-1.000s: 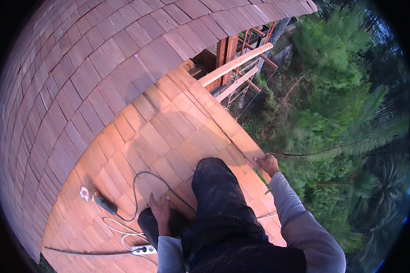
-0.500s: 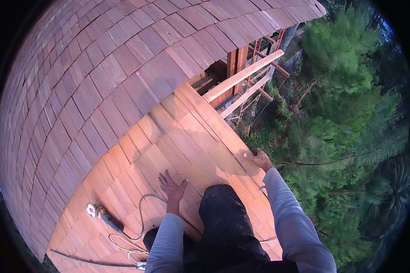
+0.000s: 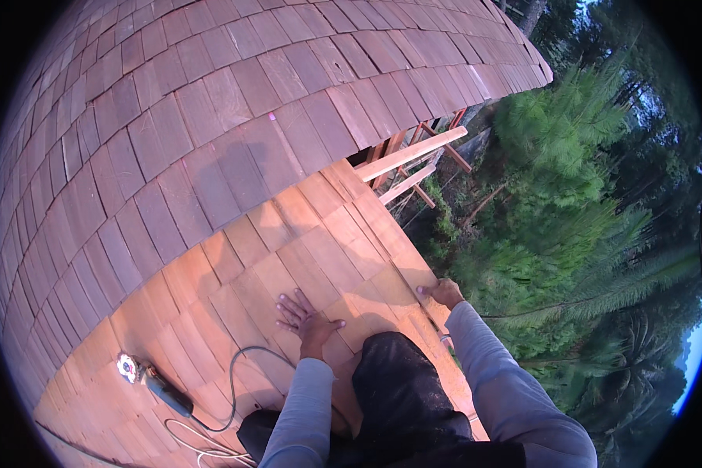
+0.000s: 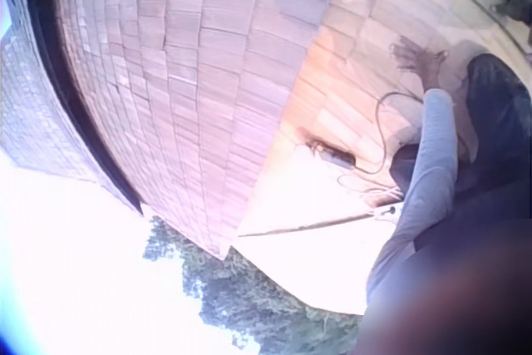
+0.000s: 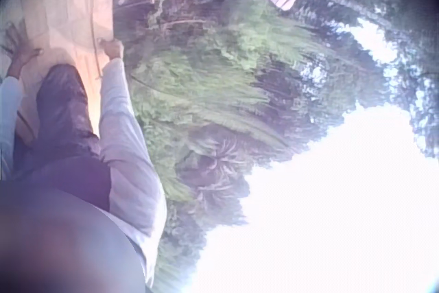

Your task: The person uses an angle grinder to smooth the edge of a wooden roof shingle, then places and adjusts shingles on a curved roof. They use red tape to mark alignment and continue smoothing edges with the grinder.

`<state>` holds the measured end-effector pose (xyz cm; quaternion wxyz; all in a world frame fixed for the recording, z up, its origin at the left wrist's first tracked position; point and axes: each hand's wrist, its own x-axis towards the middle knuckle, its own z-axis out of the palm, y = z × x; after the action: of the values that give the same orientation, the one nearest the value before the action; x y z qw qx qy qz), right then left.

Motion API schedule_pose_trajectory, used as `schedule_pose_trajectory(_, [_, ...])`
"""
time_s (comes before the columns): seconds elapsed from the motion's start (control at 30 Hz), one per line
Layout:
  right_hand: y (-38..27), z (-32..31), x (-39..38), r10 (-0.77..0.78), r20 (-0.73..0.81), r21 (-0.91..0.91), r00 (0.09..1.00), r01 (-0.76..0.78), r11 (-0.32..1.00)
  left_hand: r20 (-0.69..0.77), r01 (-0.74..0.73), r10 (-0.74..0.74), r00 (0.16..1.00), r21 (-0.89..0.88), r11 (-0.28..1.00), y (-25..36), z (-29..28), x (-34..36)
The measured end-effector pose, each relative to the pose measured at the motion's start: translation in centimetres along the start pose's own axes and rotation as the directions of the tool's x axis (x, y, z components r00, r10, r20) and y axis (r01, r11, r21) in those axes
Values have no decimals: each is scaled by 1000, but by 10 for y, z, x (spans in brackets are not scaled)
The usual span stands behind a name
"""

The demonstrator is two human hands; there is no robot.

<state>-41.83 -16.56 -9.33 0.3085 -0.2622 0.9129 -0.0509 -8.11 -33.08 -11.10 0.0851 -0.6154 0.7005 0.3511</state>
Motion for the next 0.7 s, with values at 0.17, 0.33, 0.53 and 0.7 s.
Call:
schedule_pose_trajectory(0.17, [-23, -2, -39, 171, -107, -88, 979, -180, 980, -44, -47, 44, 998, -71, 996, -2, 0, -5])
schedule_pose_trajectory(0.33, [-11, 5, -29, 147, -115, -36, 982, -152, 988, 1, -24, 24, 1000, -31, 999, 1, -2, -3])
schedule_pose_trajectory(0.53, [14, 45, 7, 49, -302, 140, 952, -7, 990, 43, 18, -20, 999, 47, 999, 1, 1, 3])
schedule_pose_trajectory(0.7, [23, 67, 28, 5, -310, 138, 951, 40, 990, -102, 45, -42, 994, 25, 999, 14, -3, -1])
